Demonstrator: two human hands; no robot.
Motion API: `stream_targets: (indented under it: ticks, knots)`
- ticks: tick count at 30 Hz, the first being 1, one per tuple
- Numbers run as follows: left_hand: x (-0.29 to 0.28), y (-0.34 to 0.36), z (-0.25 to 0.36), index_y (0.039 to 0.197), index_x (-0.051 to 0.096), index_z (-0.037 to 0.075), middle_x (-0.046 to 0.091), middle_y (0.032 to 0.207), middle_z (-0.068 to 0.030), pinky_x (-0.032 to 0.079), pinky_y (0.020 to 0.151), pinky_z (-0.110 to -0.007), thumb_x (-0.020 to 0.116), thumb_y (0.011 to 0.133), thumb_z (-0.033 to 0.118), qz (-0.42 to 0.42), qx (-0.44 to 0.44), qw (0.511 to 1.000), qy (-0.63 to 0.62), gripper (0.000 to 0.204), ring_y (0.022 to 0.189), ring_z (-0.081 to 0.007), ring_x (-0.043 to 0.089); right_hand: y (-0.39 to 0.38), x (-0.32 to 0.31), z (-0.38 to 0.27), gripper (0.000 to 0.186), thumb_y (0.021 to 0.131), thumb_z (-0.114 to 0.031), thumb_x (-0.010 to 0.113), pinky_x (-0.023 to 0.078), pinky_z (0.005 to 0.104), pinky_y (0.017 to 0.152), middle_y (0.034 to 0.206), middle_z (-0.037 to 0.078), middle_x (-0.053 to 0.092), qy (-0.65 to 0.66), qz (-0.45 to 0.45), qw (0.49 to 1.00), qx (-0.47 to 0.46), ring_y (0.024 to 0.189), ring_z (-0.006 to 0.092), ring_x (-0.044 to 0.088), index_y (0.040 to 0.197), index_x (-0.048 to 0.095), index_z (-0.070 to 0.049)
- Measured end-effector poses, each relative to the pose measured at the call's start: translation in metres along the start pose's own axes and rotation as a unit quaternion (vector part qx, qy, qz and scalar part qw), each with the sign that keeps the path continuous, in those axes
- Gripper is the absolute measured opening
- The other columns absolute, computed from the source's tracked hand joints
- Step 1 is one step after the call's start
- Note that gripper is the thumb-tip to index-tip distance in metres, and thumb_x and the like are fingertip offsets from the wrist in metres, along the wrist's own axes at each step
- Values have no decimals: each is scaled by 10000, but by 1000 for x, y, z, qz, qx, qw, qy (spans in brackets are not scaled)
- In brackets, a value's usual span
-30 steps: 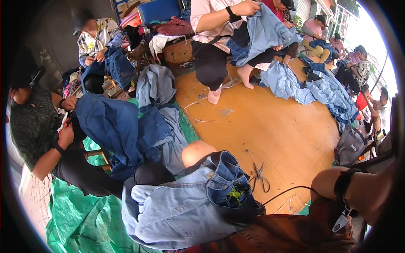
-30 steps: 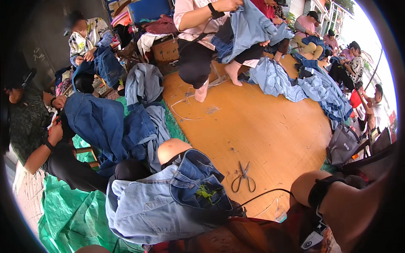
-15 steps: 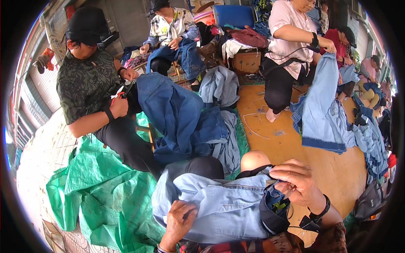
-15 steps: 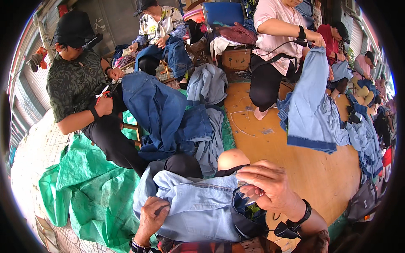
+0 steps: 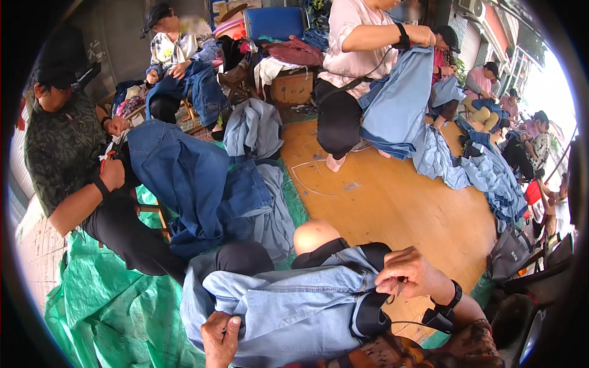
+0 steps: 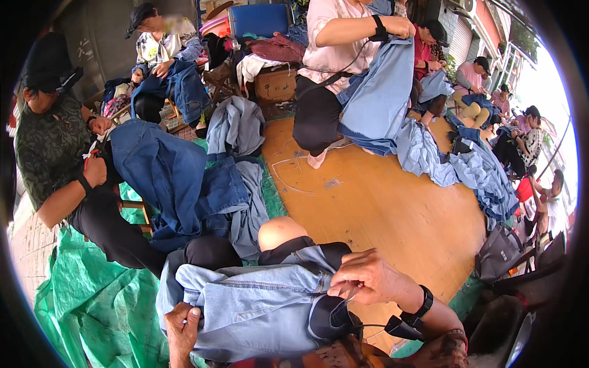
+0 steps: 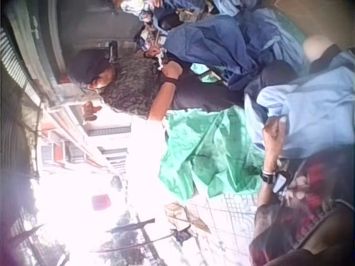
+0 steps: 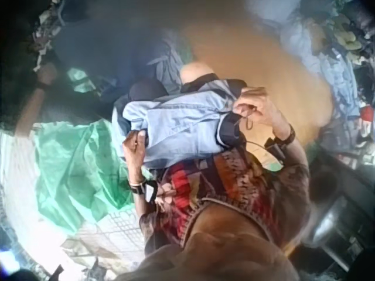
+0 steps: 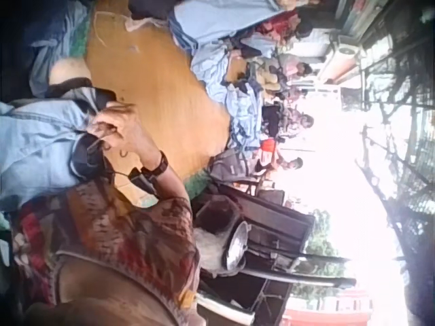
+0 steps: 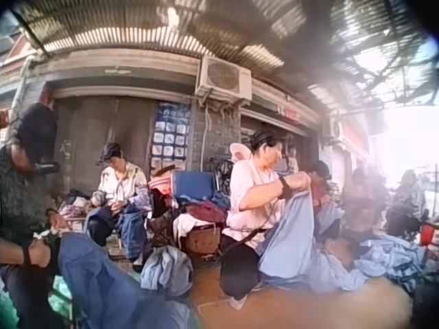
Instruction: Repairing and finishing denim jeans by trimming loose threads with snips.
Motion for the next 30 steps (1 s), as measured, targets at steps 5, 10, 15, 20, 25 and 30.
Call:
stream_targets:
  ticks: [5,10,15,20,25,30]
  knots:
    - [7,11,-2,737,596,-19,578,660,-120,420,572,-351,682,796,112,3,-11,1000,-9,168,619,-271,551,-10,-7,22,89,728,-67,714,354,284,427,561,51,535,6,71,997,6,498,168,502,708,632,-41]
    - [-3,18,-7,827,615,6,615,810,-116,444,651,-330,682,704,2,36,8,998,42,140,758,-275,590,-5,-6,28,93,718,-52,721,397,267,445,618,48,576,-21,31,998,41,523,146,525,762,640,-41]
    - [-7,18,-7,928,616,20,603,979,-129,456,778,-357,664,659,-38,35,-21,996,75,279,894,-300,579,-1,-5,31,150,674,-34,723,411,269,459,638,47,579,-20,-14,999,48,550,142,536,800,643,-48]
    - [1,19,31,913,630,27,596,1008,-121,443,798,-369,687,649,8,-8,70,997,29,271,914,-293,546,7,-8,14,210,627,-31,722,430,285,479,649,44,577,-104,-29,994,11,564,169,546,824,653,-58]
    - [17,9,45,935,592,11,581,904,-118,437,733,-343,722,739,422,88,94,991,41,473,830,-257,558,20,-14,7,237,610,-13,715,447,290,498,668,50,584,-147,2,989,-10,593,184,574,832,657,-70]
    - [13,1,45,940,591,28,575,896,-116,437,700,-322,750,710,380,56,72,996,24,450,800,-246,553,24,-9,7,231,615,13,693,460,289,519,677,30,592,-80,-34,996,-22,619,184,591,817,640,-85]
Point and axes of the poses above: each hand's wrist, its own y-axis towards the middle knuckle, its own x-axis out of the palm, z = x × y, the point moved 2 cm from there along y, towards the middle knuckle
